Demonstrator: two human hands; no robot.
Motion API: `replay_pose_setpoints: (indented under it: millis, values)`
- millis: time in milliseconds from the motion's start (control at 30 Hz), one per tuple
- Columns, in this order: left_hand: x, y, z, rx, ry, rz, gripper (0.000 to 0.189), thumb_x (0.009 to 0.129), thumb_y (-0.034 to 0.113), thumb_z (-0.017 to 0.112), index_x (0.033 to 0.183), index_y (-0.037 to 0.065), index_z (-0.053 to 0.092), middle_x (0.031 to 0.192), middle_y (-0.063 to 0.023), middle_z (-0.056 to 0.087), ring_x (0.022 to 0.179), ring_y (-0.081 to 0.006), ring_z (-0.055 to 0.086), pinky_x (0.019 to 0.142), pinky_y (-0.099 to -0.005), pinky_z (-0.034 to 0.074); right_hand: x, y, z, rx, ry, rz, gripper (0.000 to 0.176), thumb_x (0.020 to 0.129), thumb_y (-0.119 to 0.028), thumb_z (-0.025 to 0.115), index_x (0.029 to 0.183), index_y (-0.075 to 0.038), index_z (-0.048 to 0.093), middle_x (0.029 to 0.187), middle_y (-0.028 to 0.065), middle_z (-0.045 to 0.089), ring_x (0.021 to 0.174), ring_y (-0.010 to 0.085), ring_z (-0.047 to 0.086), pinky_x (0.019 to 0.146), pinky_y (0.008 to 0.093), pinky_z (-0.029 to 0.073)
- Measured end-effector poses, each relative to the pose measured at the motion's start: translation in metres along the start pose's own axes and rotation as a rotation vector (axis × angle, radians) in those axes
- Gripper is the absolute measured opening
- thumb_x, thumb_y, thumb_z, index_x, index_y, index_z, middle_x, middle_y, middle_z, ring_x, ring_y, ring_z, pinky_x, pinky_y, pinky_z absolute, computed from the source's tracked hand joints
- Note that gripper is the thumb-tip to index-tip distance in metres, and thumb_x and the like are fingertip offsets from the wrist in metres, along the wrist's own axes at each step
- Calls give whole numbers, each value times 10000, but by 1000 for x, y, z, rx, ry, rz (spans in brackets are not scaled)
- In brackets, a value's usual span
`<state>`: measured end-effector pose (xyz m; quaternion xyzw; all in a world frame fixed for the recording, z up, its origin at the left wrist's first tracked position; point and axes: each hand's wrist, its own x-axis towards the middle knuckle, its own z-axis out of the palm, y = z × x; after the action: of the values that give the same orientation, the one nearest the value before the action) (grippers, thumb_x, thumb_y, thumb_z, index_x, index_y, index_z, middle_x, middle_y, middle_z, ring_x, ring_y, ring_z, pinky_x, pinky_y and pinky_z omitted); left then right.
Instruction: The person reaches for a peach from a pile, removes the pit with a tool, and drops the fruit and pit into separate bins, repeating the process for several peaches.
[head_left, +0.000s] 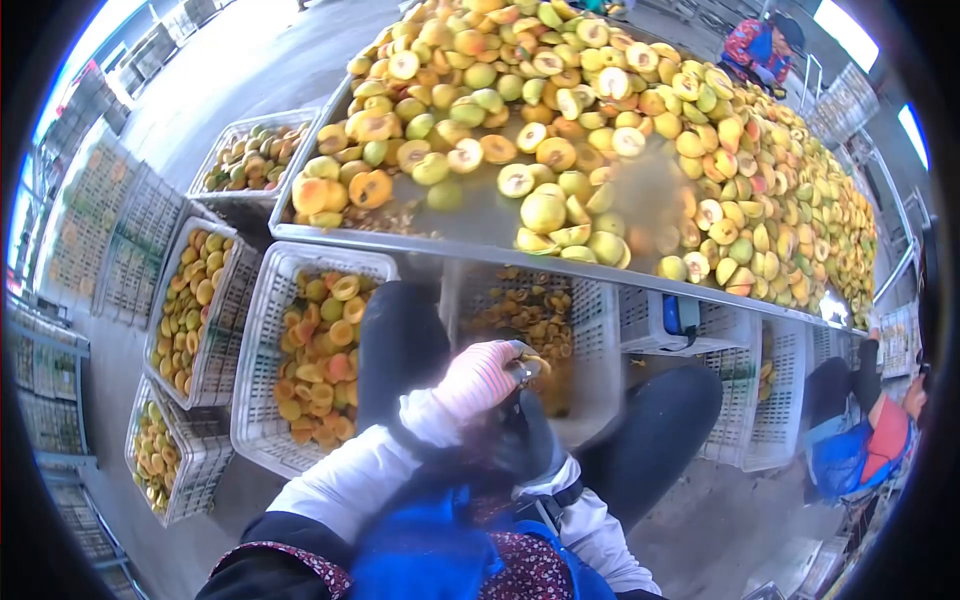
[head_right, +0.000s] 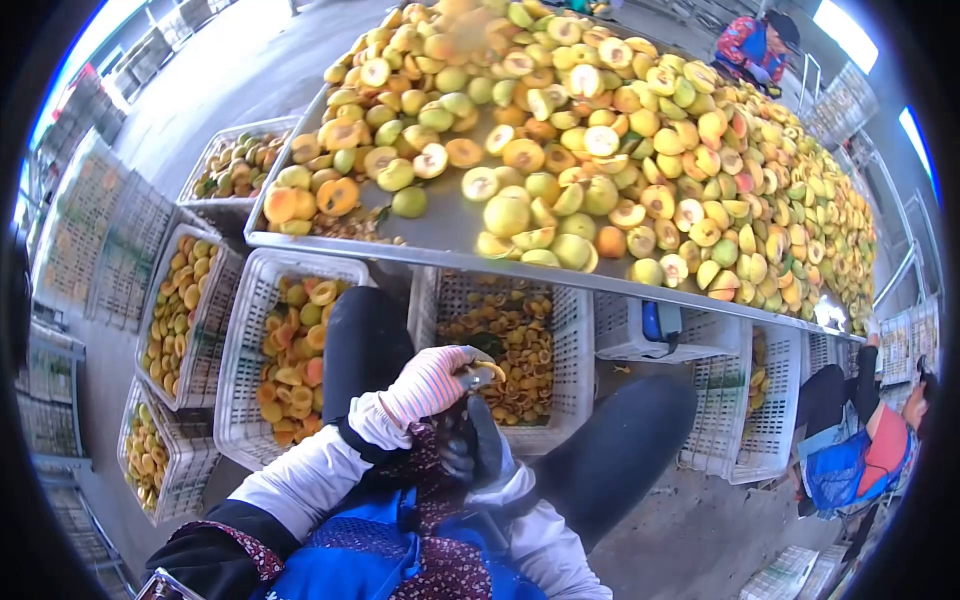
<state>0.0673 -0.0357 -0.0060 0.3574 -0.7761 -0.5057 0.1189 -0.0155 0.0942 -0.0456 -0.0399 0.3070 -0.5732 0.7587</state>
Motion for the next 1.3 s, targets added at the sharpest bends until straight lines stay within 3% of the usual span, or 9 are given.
replay_pose_setpoints:
  millis: [33,100,267,467,600,733,867,1000,1300]
  values:
    - [8,-2,2,283,80,146,270,849,280,653,1038,88,659,807,-107,669,720,-241,645,671,-333,507,6,0,0,-207,177,-228,484,926,-583,416,882,-119,542,518,-53,320,383,82,299,356,235,259]
    - [21,14,-10,433,90,186,268,830,288,654,1030,109,656,818,-123,663,752,-287,643,669,-353,516,19,-3,-57,614,-81,-37,446,919,-569,456,889,-135,553,518,-60,318,378,66,286,356,231,259]
    - [120,63,-51,731,469,194,333,815,382,658,805,55,594,740,-137,616,680,-307,627,597,-408,502,7,-15,-61,439,345,-26,401,890,-520,560,908,-120,552,561,-47,415,409,85,362,387,260,326]
    - [221,69,-54,1065,35,-159,587,779,552,617,1082,49,612,1081,-109,634,907,-268,651,740,-376,528,5,-30,-48,256,529,-5,461,871,-536,579,946,-83,535,607,-3,489,472,125,460,445,259,389]
    - [207,75,-70,645,4,-223,783,708,544,715,1187,-39,505,1076,-192,631,978,-265,638,798,-330,515,-2,-39,-52,240,486,-40,460,897,-520,545,958,-65,539,615,6,489,488,127,474,444,261,396]
    - [130,62,-52,-581,12,80,832,652,345,802,1310,-19,446,1176,-97,592,1046,-187,595,845,-308,498,-13,-55,-32,-66,461,-300,437,934,-479,497,998,-49,550,658,11,507,519,121,487,458,251,403]
    - [65,58,-14,-999,-287,-213,777,705,185,696,1401,74,369,1219,-85,547,1116,-188,540,913,-337,476,-25,-88,10,-180,299,-341,330,957,-340,525,1075,-32,553,702,21,536,563,99,506,496,219,391]
    - [45,38,5,-1147,-306,-229,789,710,156,649,1425,93,320,1207,-99,548,1029,-183,572,830,-307,500,-9,-47,-14,-759,422,-704,287,955,-203,510,1144,11,534,809,128,623,649,212,602,573,321,474]
    - [30,47,15,-884,68,-267,559,843,410,660,1209,19,499,1105,-82,588,1007,-159,585,905,-297,464,-15,-54,4,-1009,488,-677,301,934,-265,471,1074,-5,528,828,189,627,721,359,624,607,390,467]
